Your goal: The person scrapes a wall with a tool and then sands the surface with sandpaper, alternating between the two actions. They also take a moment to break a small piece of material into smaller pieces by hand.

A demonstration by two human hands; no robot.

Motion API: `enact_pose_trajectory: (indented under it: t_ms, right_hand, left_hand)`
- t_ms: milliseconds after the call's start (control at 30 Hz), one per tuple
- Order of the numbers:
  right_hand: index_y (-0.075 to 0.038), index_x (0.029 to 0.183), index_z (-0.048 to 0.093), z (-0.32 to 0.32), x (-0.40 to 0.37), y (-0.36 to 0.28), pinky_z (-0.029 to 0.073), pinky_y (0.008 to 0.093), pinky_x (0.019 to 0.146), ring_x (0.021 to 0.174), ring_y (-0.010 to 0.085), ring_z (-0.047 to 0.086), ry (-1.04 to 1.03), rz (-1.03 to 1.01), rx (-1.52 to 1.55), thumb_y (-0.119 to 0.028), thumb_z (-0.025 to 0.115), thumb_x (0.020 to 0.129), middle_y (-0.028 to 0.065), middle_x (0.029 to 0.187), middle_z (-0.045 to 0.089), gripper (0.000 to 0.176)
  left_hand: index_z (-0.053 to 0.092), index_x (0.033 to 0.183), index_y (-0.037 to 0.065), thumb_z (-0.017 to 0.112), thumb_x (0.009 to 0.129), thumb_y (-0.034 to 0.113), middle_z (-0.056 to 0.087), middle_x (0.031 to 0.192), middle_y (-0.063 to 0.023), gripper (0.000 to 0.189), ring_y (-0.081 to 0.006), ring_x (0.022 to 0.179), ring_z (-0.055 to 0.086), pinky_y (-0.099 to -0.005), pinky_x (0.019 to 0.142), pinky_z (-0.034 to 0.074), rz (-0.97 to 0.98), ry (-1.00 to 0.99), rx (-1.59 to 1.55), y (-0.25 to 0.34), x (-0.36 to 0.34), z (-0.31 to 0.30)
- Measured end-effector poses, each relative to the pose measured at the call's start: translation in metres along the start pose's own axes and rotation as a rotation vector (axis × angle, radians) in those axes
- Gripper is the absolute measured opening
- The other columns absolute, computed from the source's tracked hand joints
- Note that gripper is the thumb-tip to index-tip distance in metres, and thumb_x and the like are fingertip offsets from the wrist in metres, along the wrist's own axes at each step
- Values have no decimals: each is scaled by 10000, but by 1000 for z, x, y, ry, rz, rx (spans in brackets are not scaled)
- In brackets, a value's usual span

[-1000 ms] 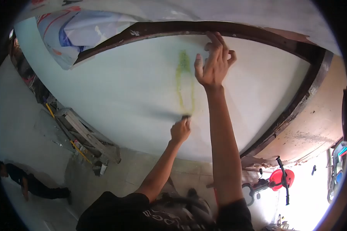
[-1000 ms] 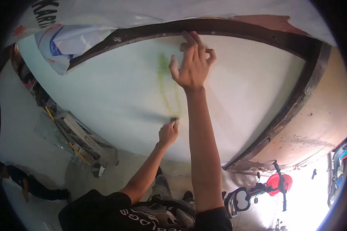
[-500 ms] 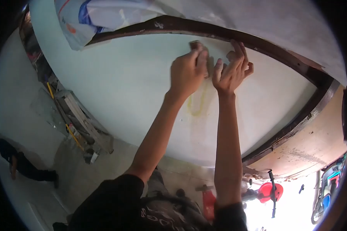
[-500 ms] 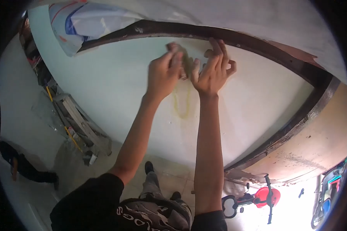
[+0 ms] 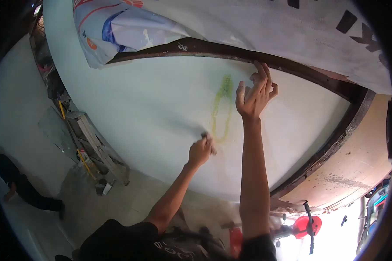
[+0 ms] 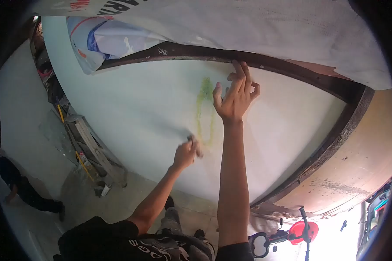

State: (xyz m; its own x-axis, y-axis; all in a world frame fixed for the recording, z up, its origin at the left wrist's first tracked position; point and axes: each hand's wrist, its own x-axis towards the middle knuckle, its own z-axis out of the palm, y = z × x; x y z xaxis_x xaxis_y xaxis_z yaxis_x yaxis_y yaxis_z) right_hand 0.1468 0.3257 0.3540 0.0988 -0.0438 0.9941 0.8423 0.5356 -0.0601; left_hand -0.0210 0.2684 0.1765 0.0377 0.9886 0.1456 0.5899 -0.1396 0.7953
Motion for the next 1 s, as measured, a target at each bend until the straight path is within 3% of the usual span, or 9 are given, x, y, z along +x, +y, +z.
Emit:
enact_pose_trajectory:
  t_ms: [267,467,567,600,700,733,833,900,1000]
  right_hand:
    - [-70,1045,475,1,0,-1,242,446,944,1315,242,452,-12,12,-2,-340,519,896,46,1343,547,312]
    - [-59,1168,479,1,0,-1,238,461,971,1341,239,419,-20,-1,-6,-332,538,884,54,1297,554,399]
    - [-55,1238,463,-7,1,-7,234,477,996,1359,241,392,-78,36,-35,-304,577,866,70,1266,559,462]
    - [-64,1315,428,-13,0,-11,223,514,1017,1372,244,369,-144,73,-48,-262,614,855,83,1273,550,534]
    - [-31,1245,565,-55,-3,-32,374,436,1000,1232,274,516,-247,253,219,-137,598,879,104,1190,620,383]
    - [20,1129,628,-72,-30,-33,459,377,920,1057,295,615,-139,268,398,-109,588,891,149,1094,662,273]
    - [48,967,626,-146,-136,-65,468,355,836,926,223,589,-235,613,431,-95,527,958,131,960,639,174]
    - [31,961,627,-199,-254,-62,458,400,751,801,262,587,-570,816,349,-107,521,923,155,872,637,178]
    - [15,968,620,-289,-430,-64,445,404,778,828,274,557,-1337,1211,274,-146,526,920,163,888,615,192]
  left_hand:
    - [622,980,17,542,965,235,623,659,-154,232,-309,517,612,-404,482,469,800,778,223,145,64,-79]
    - [604,979,37,567,932,200,645,770,-167,173,-363,662,646,-430,536,516,633,624,297,48,32,19]
    - [619,1001,39,597,905,185,688,828,-136,176,-350,713,674,-470,625,547,172,13,668,-66,-1,67]
    - [625,1043,29,571,908,194,699,907,-154,220,-372,783,679,-515,692,541,-96,-446,631,-110,-19,65]
    - [580,1266,83,593,813,200,700,1015,-154,468,-314,973,672,-488,868,513,-341,-198,615,-333,-148,92]
    - [664,1052,2,592,845,215,672,1035,-207,306,-366,946,656,-490,787,522,-637,-438,476,-329,-199,54]
    - [505,1356,22,659,839,259,483,1381,-242,589,-322,1271,482,-474,1015,421,-661,-606,641,-425,-384,-8]
    - [443,1340,-91,558,957,345,418,1416,-268,592,-335,1323,410,-463,1081,353,-850,-584,721,-435,-496,-62]
    - [467,1288,-84,534,982,287,528,1270,-184,485,-268,1217,502,-434,994,440,-1333,291,118,-418,-586,-90]
